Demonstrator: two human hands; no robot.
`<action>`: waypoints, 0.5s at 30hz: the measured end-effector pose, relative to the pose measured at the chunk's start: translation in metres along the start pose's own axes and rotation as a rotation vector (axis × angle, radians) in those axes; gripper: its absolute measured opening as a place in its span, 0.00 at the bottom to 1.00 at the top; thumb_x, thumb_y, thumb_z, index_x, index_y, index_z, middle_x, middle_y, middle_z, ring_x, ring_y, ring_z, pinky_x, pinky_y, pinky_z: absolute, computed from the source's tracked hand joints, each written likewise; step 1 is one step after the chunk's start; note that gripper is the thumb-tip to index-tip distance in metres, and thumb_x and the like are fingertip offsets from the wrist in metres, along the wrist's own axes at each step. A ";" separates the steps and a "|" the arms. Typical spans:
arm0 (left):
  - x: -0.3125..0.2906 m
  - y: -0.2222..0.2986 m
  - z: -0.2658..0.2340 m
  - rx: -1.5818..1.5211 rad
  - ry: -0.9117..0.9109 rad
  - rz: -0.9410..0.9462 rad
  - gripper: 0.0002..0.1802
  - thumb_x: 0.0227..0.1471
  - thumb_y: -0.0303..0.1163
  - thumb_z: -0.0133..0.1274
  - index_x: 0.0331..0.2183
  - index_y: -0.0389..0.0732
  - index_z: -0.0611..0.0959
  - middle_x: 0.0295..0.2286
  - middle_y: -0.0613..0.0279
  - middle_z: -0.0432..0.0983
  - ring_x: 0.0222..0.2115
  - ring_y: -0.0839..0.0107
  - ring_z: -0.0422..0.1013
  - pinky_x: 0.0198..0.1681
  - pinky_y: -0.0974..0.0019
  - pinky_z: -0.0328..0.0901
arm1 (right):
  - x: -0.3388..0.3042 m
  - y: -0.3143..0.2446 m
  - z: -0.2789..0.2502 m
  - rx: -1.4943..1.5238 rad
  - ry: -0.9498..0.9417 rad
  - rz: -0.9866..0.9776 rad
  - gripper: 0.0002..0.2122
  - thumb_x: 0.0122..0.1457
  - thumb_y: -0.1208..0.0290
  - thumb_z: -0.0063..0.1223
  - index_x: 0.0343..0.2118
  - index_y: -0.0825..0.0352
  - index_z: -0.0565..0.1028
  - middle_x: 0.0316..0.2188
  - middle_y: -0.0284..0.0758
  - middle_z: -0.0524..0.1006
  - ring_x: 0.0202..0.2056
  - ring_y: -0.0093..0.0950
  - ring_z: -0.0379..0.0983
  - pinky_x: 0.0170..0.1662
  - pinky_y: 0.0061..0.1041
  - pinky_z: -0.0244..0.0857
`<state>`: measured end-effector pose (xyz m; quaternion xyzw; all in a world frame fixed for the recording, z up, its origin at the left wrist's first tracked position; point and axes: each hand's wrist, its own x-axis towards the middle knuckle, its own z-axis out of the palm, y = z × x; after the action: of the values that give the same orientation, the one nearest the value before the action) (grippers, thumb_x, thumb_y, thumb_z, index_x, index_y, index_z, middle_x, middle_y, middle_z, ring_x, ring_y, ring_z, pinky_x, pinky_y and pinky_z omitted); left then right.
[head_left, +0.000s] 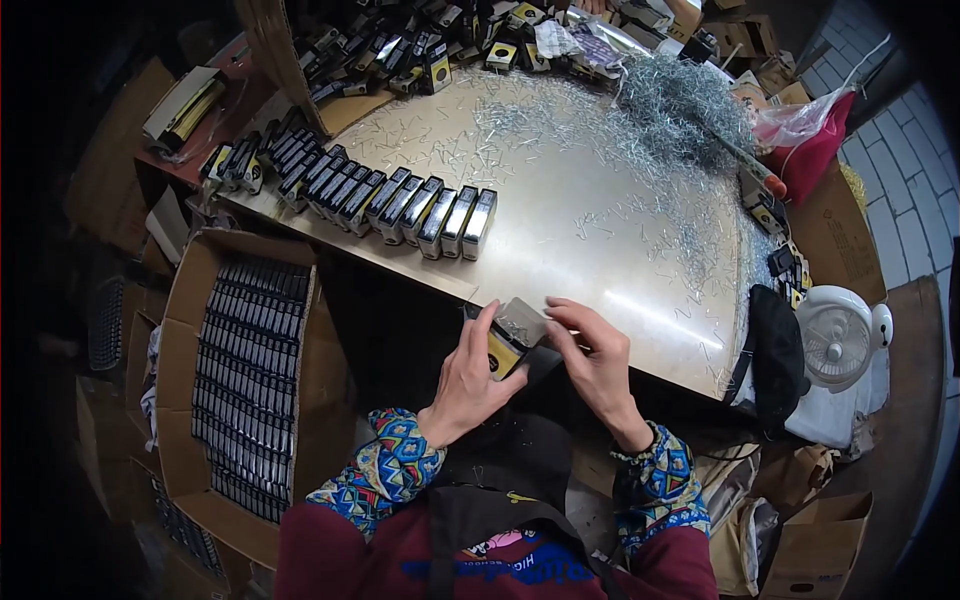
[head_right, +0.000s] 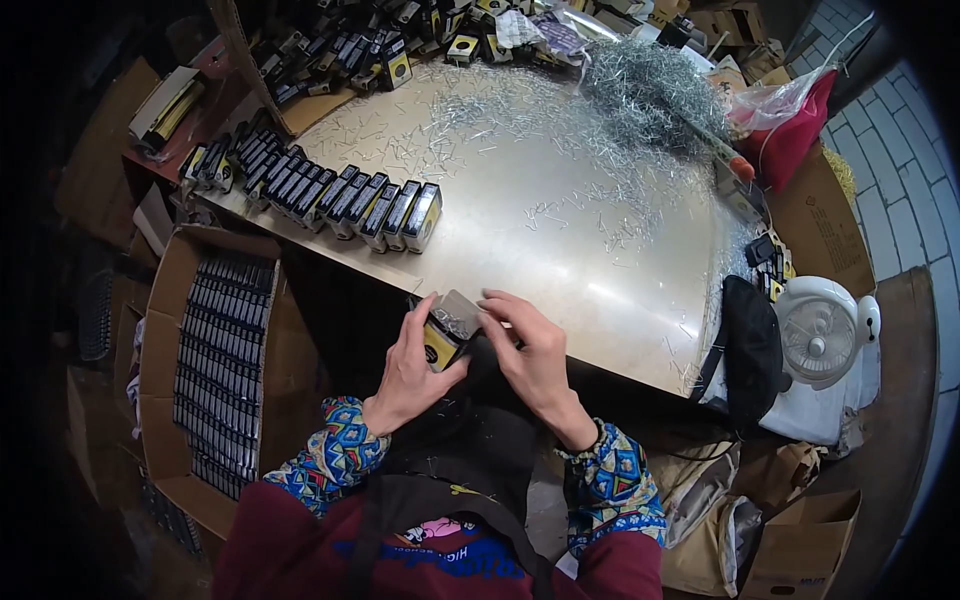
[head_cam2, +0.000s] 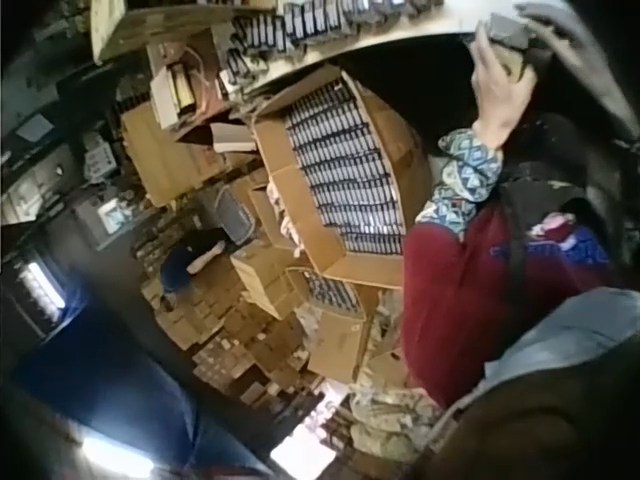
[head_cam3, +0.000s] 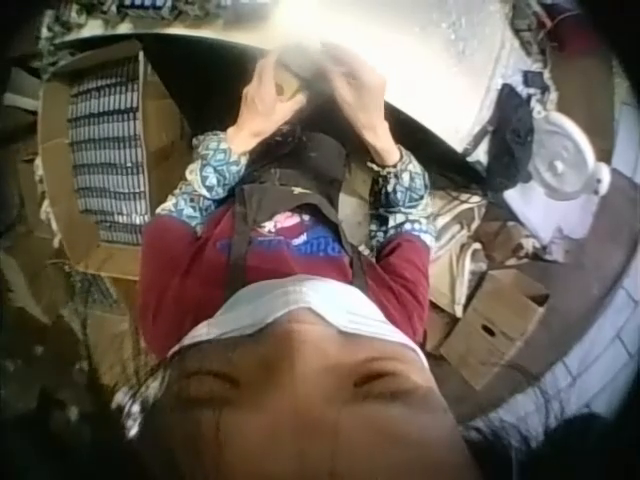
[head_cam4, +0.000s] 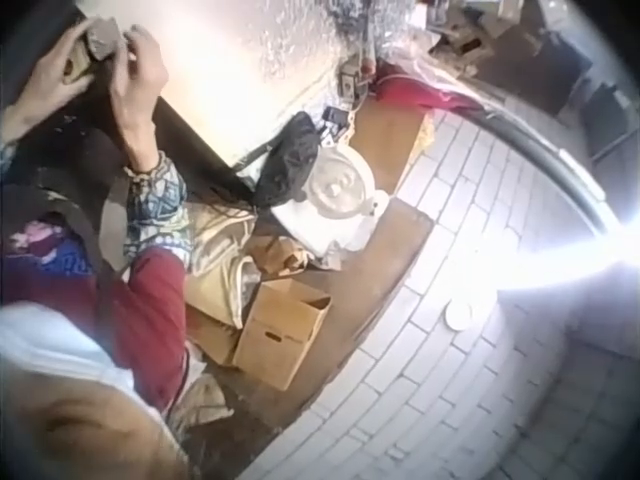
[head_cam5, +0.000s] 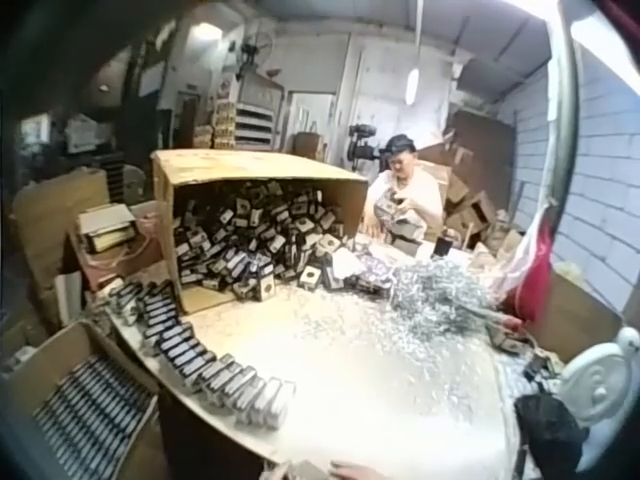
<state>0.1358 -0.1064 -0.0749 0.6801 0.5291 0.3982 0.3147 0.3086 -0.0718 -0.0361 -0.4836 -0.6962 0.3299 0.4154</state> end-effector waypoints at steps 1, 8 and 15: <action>0.000 0.000 0.001 -0.008 0.058 0.021 0.47 0.42 0.31 0.64 0.59 0.39 0.56 0.45 0.44 0.67 0.40 0.46 0.71 0.41 0.54 0.69 | -0.003 -0.003 -0.001 -0.031 0.054 -0.024 0.07 0.55 0.81 0.57 0.38 0.71 0.79 0.37 0.43 0.79 0.31 0.27 0.78 0.33 0.22 0.71; -0.001 -0.001 0.009 0.054 0.112 0.124 0.40 0.41 0.31 0.63 0.54 0.41 0.62 0.43 0.48 0.69 0.37 0.46 0.73 0.34 0.54 0.70 | -0.025 0.005 0.023 -0.040 0.028 -0.125 0.12 0.51 0.77 0.62 0.40 0.71 0.78 0.43 0.47 0.78 0.38 0.35 0.79 0.40 0.26 0.73; 0.003 0.006 0.005 0.132 0.026 -0.147 0.38 0.45 0.27 0.54 0.56 0.35 0.58 0.41 0.34 0.72 0.38 0.38 0.71 0.38 0.47 0.68 | -0.026 0.009 0.039 -0.262 0.069 -0.404 0.16 0.49 0.82 0.61 0.44 0.73 0.76 0.41 0.47 0.78 0.41 0.39 0.78 0.45 0.27 0.72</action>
<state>0.1435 -0.1053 -0.0718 0.6535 0.6067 0.3469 0.2906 0.2819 -0.0961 -0.0676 -0.3953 -0.8011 0.1302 0.4302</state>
